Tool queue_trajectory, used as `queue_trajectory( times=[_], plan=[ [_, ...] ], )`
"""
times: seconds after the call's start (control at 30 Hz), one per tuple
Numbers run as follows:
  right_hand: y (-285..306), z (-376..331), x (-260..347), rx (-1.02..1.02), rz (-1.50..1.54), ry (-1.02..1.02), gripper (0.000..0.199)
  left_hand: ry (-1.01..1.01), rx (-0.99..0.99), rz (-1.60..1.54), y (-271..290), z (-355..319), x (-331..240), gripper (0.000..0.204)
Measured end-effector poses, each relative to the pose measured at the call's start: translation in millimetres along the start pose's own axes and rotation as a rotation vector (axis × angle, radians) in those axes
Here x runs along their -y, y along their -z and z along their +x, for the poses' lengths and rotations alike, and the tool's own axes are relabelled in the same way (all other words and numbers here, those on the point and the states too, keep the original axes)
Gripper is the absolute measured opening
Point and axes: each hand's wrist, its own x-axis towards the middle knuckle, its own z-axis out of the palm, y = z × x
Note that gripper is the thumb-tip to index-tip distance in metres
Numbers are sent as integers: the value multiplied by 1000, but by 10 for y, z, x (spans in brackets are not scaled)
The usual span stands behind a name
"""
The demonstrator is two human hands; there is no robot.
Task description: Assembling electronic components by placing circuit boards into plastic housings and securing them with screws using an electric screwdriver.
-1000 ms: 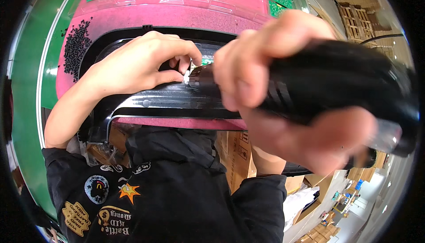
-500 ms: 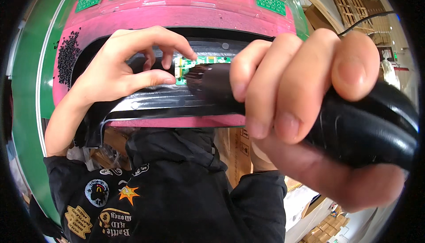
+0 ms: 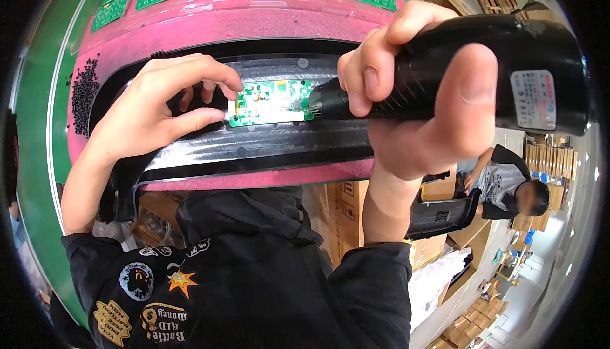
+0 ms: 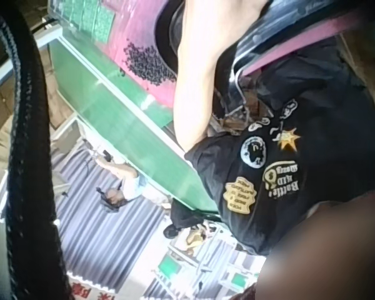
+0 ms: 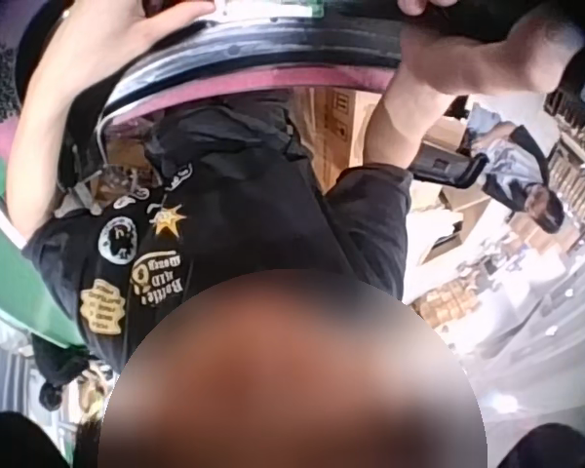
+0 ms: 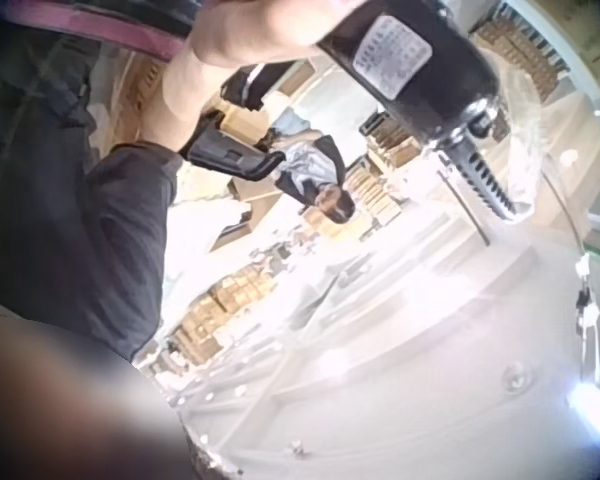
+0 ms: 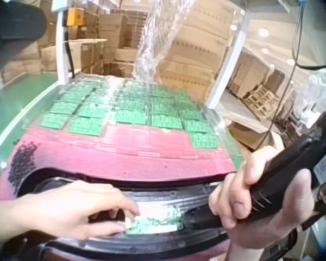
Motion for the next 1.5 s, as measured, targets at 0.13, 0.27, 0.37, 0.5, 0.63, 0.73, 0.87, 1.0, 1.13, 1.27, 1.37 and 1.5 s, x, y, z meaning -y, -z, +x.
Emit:
queue_trajectory(
  times=[0.13,0.27,0.37,0.5,0.63,0.73,0.87,1.0,1.13,1.27,1.37,1.5],
  plan=[
    [-13,47,-39,28,-46,-51,61,22,7,-17,13,-8,-6,32],
    [113,75,-158,279,65,73,67,-20,-3,-22,7,15,-3,32],
    [38,39,-117,159,68,-13,66,-18,-4,-23,27,21,-26,32],
    [-37,79,-151,148,-64,-3,63,13,-27,-44,82,3,-114,28],
    [-85,63,-134,142,-156,31,64,-79,-375,21,307,-63,-301,30],
    [63,41,-141,153,-56,-19,63,171,-476,-65,516,-158,-527,29],
    [47,114,-54,59,200,-123,50,663,-434,395,861,-914,-506,37],
    [194,322,-2,-259,386,-329,33,1121,-267,21,569,-1343,-355,46],
    [236,511,-102,-489,412,-435,26,947,-213,-139,37,-1730,-510,35],
    [235,354,-107,-432,391,-504,33,840,-213,-492,-232,-1795,-623,33],
    [92,98,2,-466,396,-451,37,525,-345,-617,-643,-1973,-350,50],
    [289,-220,370,-383,216,-253,40,309,-461,-1619,-1100,-1906,-351,75]
  ],
)
